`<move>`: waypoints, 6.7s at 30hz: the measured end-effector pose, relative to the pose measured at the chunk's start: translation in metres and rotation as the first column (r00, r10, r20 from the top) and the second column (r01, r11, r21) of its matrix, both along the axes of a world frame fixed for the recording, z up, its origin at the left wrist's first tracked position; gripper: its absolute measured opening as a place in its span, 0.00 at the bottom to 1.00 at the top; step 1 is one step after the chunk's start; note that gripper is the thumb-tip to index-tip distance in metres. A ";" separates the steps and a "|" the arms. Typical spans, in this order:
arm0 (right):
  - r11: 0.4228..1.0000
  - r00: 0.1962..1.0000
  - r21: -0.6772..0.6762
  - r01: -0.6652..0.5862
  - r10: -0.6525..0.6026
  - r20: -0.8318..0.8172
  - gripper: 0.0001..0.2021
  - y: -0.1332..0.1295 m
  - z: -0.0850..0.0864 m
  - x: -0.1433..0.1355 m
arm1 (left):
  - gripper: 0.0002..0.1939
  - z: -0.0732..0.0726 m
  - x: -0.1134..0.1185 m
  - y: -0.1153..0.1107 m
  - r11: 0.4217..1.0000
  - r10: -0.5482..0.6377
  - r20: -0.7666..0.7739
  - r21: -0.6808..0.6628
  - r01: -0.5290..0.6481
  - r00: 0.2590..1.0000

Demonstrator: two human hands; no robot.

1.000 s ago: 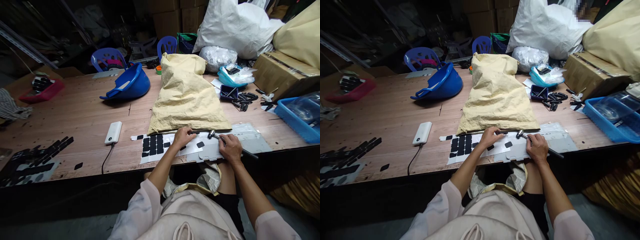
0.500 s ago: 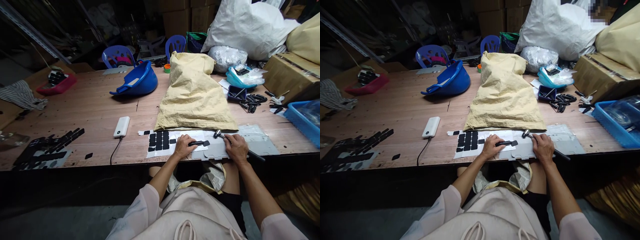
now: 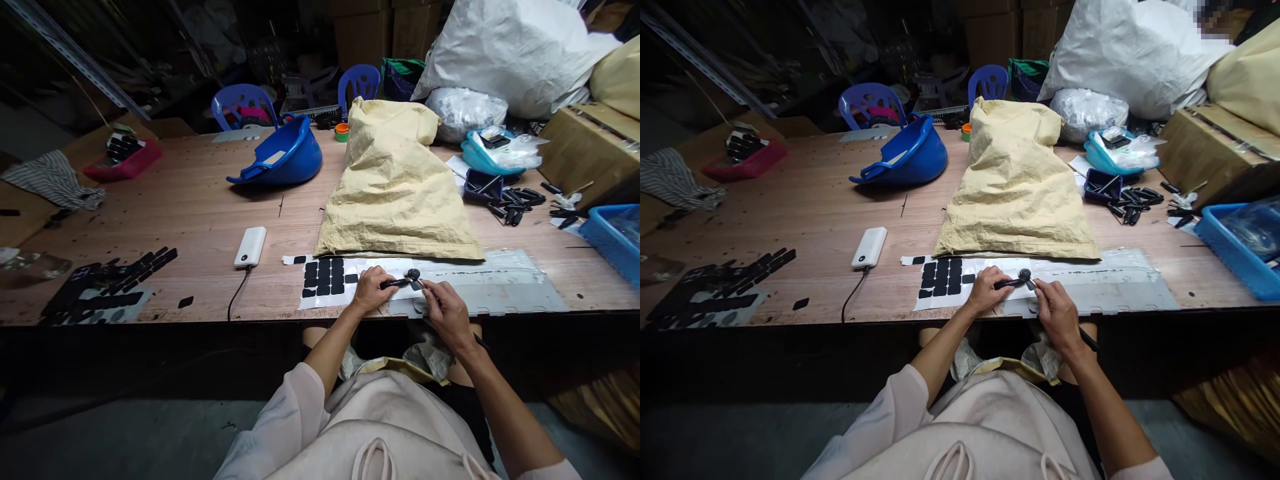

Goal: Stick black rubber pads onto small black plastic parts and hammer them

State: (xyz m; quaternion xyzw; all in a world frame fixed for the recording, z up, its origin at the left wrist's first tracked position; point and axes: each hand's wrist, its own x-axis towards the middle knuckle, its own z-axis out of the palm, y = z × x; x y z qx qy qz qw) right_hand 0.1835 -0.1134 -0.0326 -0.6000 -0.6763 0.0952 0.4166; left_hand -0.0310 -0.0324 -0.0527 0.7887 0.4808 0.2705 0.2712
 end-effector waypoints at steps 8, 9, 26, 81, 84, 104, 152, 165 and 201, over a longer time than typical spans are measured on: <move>1.000 0.997 0.013 0.018 -0.019 0.081 0.17 -0.008 0.008 -0.018 | 0.09 0.001 0.001 0.001 1.000 -0.003 -0.030 -0.018 0.003 1.000; 1.000 0.993 -0.014 0.012 -0.011 0.120 0.17 -0.009 0.007 -0.019 | 0.09 0.001 0.001 0.001 1.000 -0.001 -0.031 -0.019 0.000 1.000; 0.988 0.971 0.000 0.157 -0.155 0.180 0.18 -0.003 -0.002 0.005 | 0.08 0.008 0.004 -0.002 0.999 0.013 -0.054 -0.045 -0.015 0.998; 0.962 0.843 0.110 0.252 -0.273 0.463 0.12 0.030 -0.024 0.063 | 0.20 0.080 0.028 0.086 0.987 0.163 -0.391 0.064 -0.150 0.906; 0.961 0.846 0.119 0.250 -0.276 0.456 0.12 0.030 -0.025 0.063 | 0.16 0.084 0.039 0.088 0.988 0.154 -0.407 0.032 -0.154 0.900; 0.959 0.854 0.135 0.247 -0.282 0.438 0.11 0.030 -0.026 0.062 | 0.12 0.059 0.026 0.054 0.950 0.043 -0.109 -0.304 -0.074 0.993; 0.994 0.947 0.081 0.077 -0.098 0.307 0.20 -0.004 -0.002 -0.016 | 0.09 0.005 -0.007 0.007 1.000 -0.005 -0.069 -0.030 0.003 0.998; 0.988 0.900 0.086 0.132 -0.155 0.407 0.15 0.035 -0.012 0.053 | 0.09 0.005 -0.007 0.006 0.999 -0.003 -0.061 -0.040 0.000 0.998; 0.986 0.838 0.140 0.085 -0.147 0.526 0.11 0.049 -0.021 0.069 | 0.13 0.052 0.006 -0.008 0.995 -0.004 -0.167 -0.099 -0.013 0.986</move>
